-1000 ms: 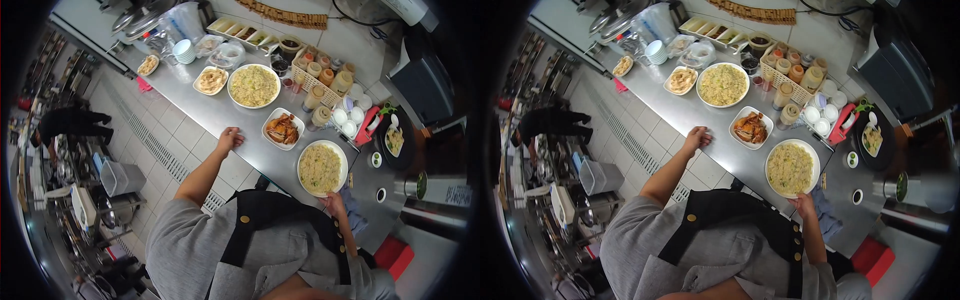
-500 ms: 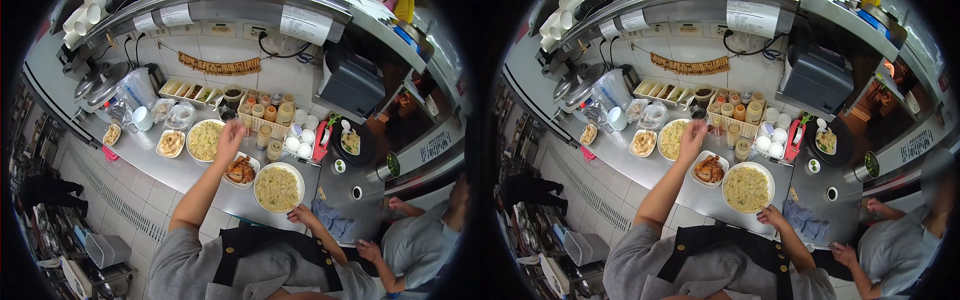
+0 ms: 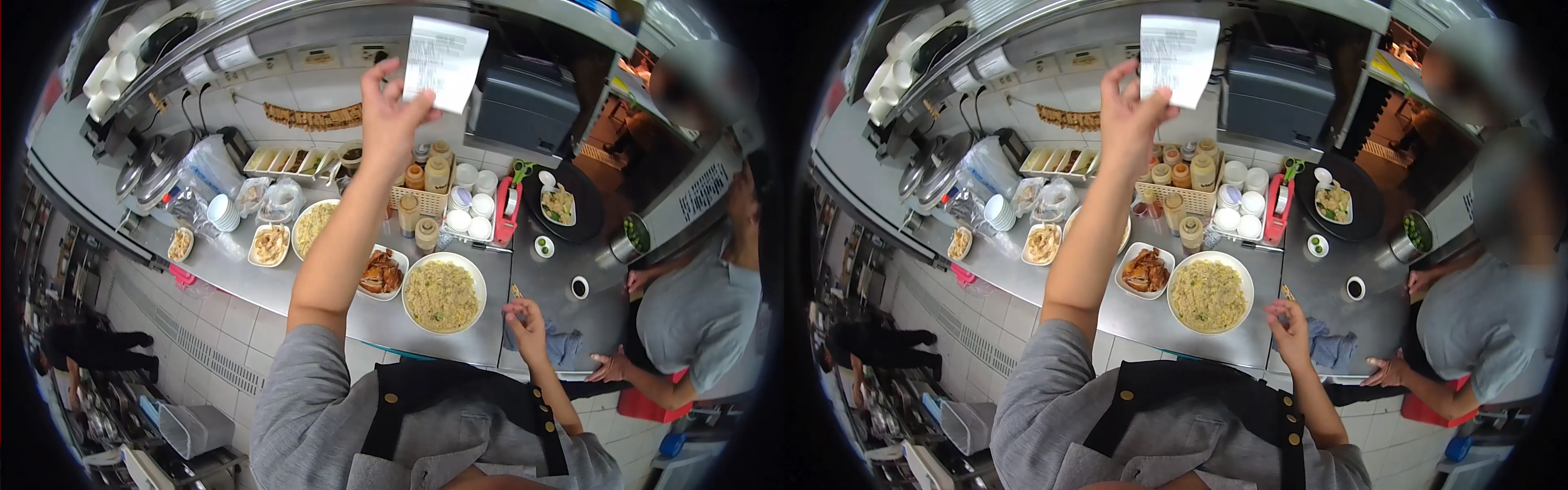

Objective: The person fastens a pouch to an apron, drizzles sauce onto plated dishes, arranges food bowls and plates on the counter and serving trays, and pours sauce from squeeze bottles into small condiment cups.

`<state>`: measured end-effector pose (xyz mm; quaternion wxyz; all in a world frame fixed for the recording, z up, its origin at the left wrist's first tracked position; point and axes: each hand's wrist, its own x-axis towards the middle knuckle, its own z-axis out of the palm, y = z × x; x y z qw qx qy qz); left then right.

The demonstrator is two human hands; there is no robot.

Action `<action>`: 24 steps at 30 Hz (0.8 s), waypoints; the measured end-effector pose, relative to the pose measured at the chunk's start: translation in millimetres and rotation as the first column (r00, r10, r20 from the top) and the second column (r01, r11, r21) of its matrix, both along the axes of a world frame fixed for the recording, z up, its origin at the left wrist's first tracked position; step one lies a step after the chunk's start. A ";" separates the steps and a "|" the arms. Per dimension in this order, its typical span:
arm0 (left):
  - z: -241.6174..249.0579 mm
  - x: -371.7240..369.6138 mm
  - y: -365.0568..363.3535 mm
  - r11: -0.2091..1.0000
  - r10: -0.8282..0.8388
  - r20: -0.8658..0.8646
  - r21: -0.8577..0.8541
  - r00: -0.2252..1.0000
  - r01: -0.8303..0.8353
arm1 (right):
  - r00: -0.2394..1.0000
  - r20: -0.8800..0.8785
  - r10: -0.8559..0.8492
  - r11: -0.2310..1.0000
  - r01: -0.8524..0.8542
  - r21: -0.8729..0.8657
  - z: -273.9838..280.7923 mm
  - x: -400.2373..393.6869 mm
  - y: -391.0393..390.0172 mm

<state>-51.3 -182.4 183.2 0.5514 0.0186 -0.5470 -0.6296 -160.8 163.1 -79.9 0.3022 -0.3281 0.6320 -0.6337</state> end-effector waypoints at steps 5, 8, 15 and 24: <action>-53.2 -10.0 69.1 0.999 -0.041 0.120 0.031 0.992 0.038 | 0.974 -0.070 0.217 0.927 -0.228 -0.297 89.3 1.7 -31.8; -60.8 -12.7 93.2 0.990 -0.110 0.096 0.094 0.989 0.101 | 0.962 -0.129 0.242 0.884 -0.273 -0.380 129.5 -4.3 -49.3; -86.1 -6.0 137.3 0.980 -0.190 0.136 0.087 0.972 0.179 | 0.938 -0.207 0.276 0.828 -0.342 -0.444 176.9 -16.5 -80.5; -147.9 21.5 109.4 0.975 -0.086 0.588 -0.116 0.804 0.189 | 0.975 -0.215 0.053 0.940 -0.121 -0.318 160.3 -28.8 -76.8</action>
